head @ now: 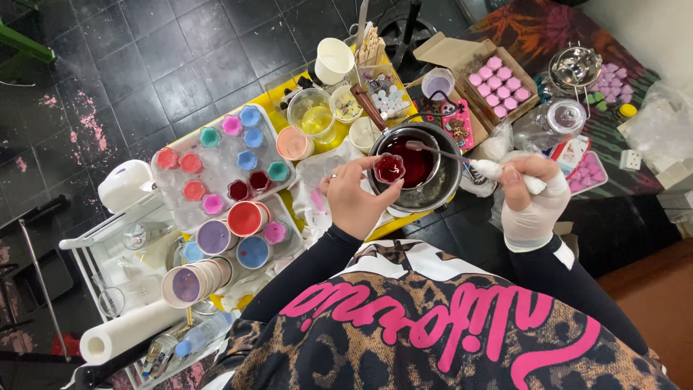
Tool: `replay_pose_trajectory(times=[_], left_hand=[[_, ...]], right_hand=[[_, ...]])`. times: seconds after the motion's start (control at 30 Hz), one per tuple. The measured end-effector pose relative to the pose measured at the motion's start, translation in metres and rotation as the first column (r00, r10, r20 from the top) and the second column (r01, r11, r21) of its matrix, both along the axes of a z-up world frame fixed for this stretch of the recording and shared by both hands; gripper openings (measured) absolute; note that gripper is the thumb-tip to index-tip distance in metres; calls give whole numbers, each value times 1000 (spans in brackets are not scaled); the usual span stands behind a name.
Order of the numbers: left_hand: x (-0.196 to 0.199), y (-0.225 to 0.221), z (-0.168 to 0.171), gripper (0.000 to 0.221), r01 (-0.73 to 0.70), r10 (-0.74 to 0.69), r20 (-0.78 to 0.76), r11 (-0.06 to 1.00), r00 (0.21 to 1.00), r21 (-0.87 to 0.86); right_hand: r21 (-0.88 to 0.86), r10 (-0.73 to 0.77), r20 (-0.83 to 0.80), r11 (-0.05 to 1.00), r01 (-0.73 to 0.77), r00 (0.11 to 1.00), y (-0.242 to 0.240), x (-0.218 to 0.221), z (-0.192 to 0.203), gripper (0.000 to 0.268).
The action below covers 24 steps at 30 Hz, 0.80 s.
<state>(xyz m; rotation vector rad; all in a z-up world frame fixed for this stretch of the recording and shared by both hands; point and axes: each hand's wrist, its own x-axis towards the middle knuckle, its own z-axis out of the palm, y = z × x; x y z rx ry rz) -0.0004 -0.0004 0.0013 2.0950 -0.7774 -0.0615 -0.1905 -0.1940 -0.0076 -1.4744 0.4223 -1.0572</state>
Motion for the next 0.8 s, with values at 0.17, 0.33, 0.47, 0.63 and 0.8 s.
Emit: replay_pose_trajectory(times=[0.17, 0.33, 0.47, 0.63, 0.8], left_hand=[[3, -3, -2, 47, -2, 3, 24, 1000, 1000, -16], [1, -5, 5, 46, -16, 16, -8, 999, 1000, -39], [-2, -10, 7, 46, -41, 42, 32, 998, 999, -53], [-7, -18, 10, 46, -139, 141, 19, 988, 990, -67], [-16, -19, 6, 47, -228, 233, 37, 968, 972, -107]], right_hand=[[-41, -93, -204, 995, 86, 975, -9, 11, -4, 8], [-130, 17, -423, 988, -79, 906, -12, 27, -3, 6], [-56, 121, -474, 984, -167, 872, -19, 38, -20, 10], [212, 271, -439, 958, -195, 857, -41, 50, -53, 11], [485, 368, -248, 848, -214, 896, -50, 69, -40, 11]])
